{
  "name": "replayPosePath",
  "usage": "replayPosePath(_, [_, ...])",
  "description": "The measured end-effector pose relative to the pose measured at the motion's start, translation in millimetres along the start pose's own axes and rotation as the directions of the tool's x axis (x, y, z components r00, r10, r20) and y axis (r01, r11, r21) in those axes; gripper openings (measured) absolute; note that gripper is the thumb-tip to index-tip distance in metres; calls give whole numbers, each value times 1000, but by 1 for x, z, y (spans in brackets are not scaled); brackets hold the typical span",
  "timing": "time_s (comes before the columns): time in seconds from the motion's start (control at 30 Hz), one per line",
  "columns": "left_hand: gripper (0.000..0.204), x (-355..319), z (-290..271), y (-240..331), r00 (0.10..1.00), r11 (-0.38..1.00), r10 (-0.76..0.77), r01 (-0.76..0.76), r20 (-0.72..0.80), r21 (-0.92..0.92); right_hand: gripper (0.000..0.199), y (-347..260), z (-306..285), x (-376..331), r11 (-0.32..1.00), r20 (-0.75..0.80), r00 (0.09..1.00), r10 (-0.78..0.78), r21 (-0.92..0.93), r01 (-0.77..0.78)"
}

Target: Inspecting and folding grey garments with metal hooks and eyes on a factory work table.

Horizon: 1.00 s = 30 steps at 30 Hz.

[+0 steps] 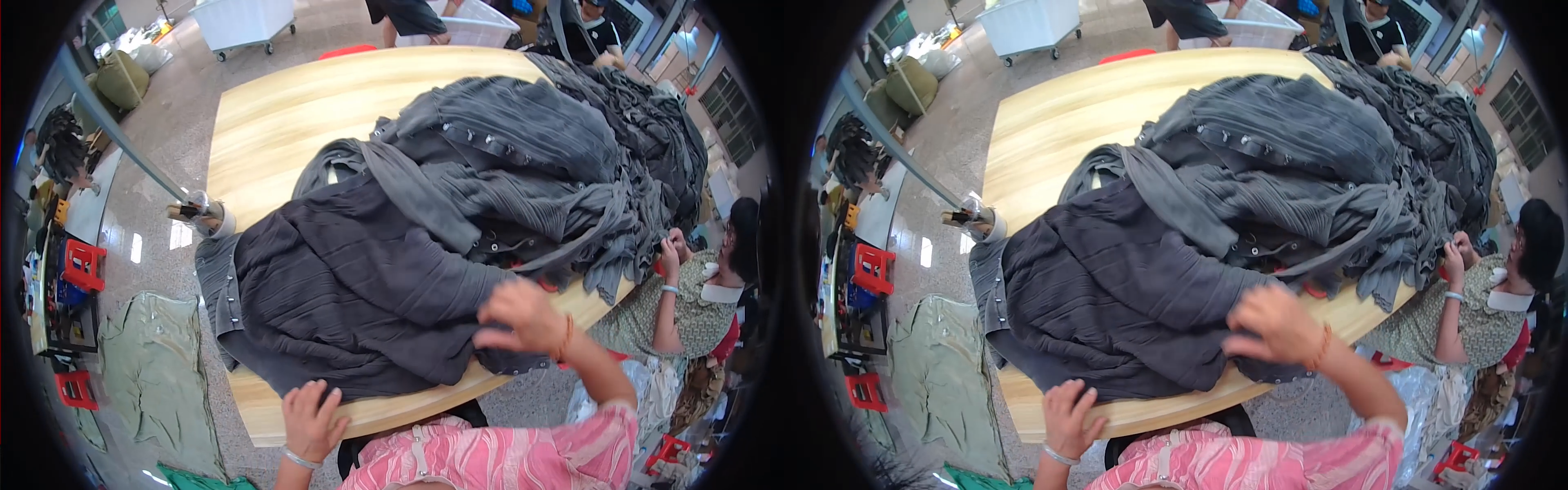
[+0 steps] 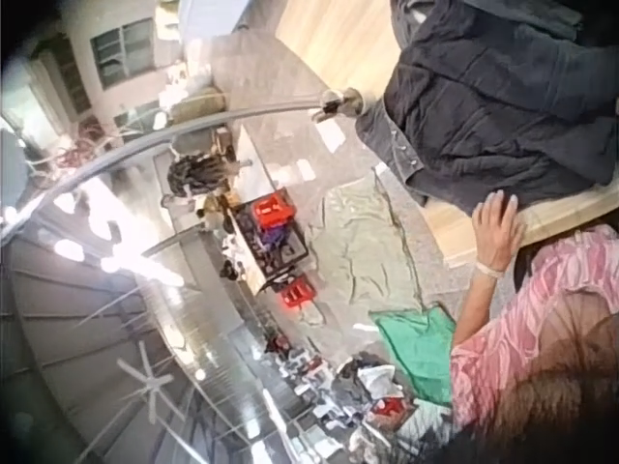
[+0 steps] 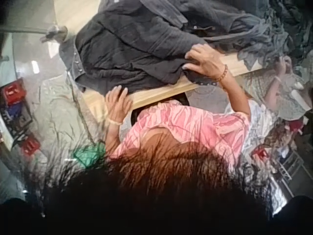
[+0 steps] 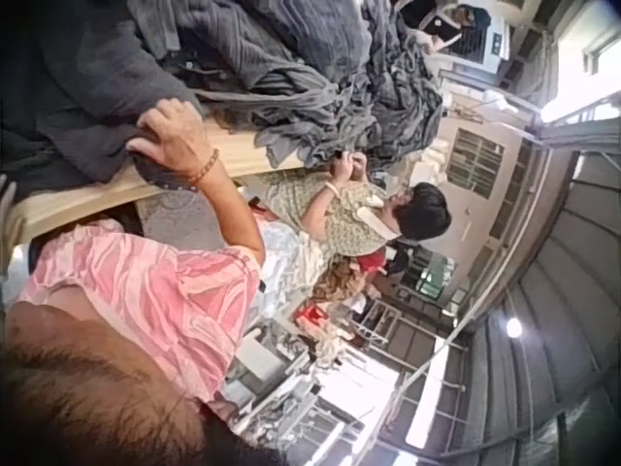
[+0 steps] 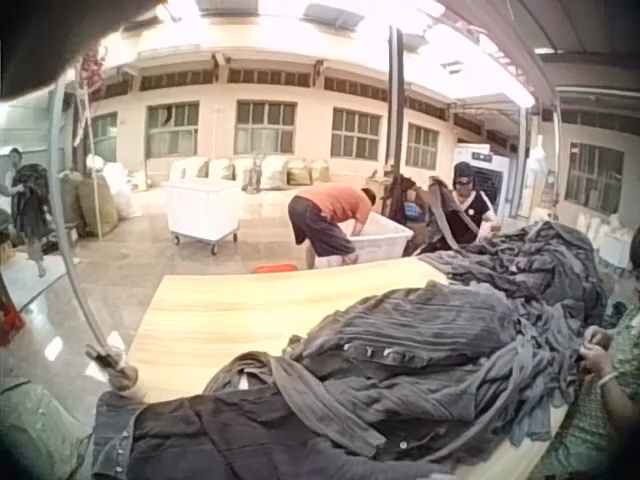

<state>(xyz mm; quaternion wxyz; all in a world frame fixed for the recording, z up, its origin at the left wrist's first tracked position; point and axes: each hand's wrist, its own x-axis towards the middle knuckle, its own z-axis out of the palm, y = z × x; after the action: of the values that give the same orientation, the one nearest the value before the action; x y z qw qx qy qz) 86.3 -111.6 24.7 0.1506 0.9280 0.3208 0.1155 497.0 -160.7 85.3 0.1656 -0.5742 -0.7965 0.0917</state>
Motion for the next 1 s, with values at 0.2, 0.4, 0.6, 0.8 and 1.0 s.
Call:
replayPosePath(0.2, [26,9,19,-11,989,991,102,-91,-107,103,42,-47,51,-97,949,-19,964,264,-173,-263])
replayPosePath(0.4, [20,9,-25,-27,929,668,-354,334,110,-665,25,-22,31,-90,871,-13,944,328,391,-297])
replayPosePath(0.6, [18,19,-117,-52,924,469,-267,374,275,-800,18,-29,-77,-44,538,355,911,211,736,-411])
replayPosePath(0.8, [20,63,-96,-103,920,558,-374,326,120,-763,11,23,-61,69,944,-170,961,219,286,-164])
replayPosePath(1.0, [43,47,-54,-48,962,998,-49,37,-269,-50,24,9,-23,23,983,65,985,162,-98,-156])
